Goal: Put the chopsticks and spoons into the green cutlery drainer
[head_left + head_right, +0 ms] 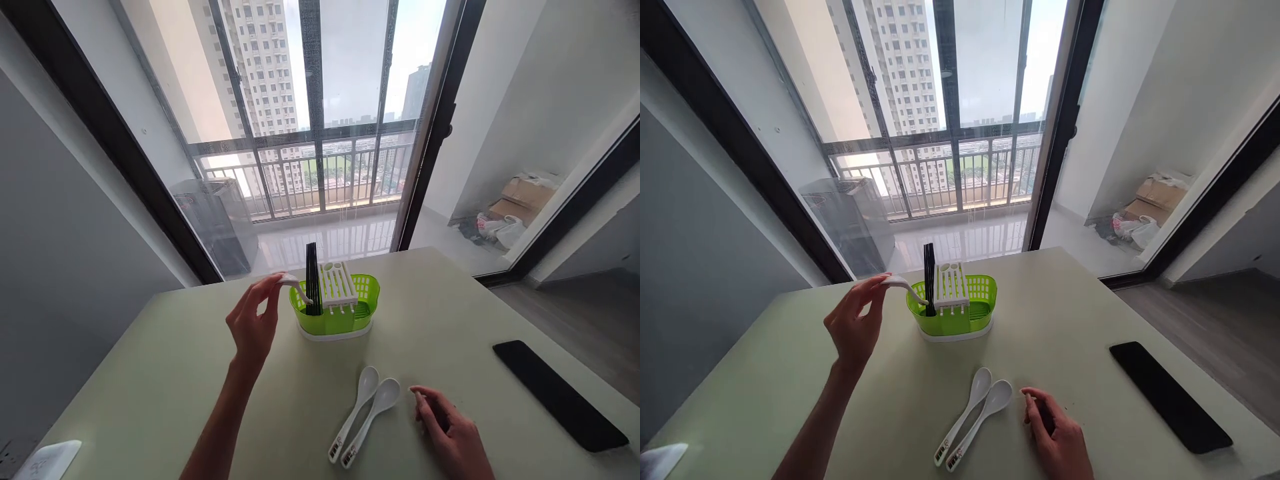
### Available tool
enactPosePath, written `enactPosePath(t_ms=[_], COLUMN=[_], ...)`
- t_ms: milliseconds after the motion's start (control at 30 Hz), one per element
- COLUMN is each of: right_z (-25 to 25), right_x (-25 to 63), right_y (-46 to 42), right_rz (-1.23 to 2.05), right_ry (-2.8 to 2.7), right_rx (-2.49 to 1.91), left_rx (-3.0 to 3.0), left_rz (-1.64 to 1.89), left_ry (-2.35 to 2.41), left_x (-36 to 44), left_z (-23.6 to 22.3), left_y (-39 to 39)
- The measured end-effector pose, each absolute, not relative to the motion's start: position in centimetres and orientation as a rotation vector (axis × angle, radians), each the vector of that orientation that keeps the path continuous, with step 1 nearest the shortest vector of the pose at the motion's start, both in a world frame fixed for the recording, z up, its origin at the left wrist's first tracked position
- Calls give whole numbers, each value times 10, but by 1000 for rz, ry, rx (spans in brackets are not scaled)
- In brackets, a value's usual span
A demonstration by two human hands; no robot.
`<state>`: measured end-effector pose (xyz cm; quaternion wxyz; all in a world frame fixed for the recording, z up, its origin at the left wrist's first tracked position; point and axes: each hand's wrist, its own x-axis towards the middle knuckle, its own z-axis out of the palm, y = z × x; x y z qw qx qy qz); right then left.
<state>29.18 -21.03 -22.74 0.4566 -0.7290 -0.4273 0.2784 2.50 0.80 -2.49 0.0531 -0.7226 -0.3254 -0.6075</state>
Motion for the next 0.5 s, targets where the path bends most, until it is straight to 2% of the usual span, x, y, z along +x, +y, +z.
enactPosePath(t_ms=[233, 500], right_z=[-228, -223], right_x=[293, 288], right_y=[-211, -211], right_rz=[718, 672], right_ry=[-1048, -978], right_rx=[-1795, -1783], left_rx=[-2404, -2553], left_rz=[-1604, -1532], left_ry=[-862, -849], left_x=[31, 32], left_z=[-72, -102], left_y=[11, 10])
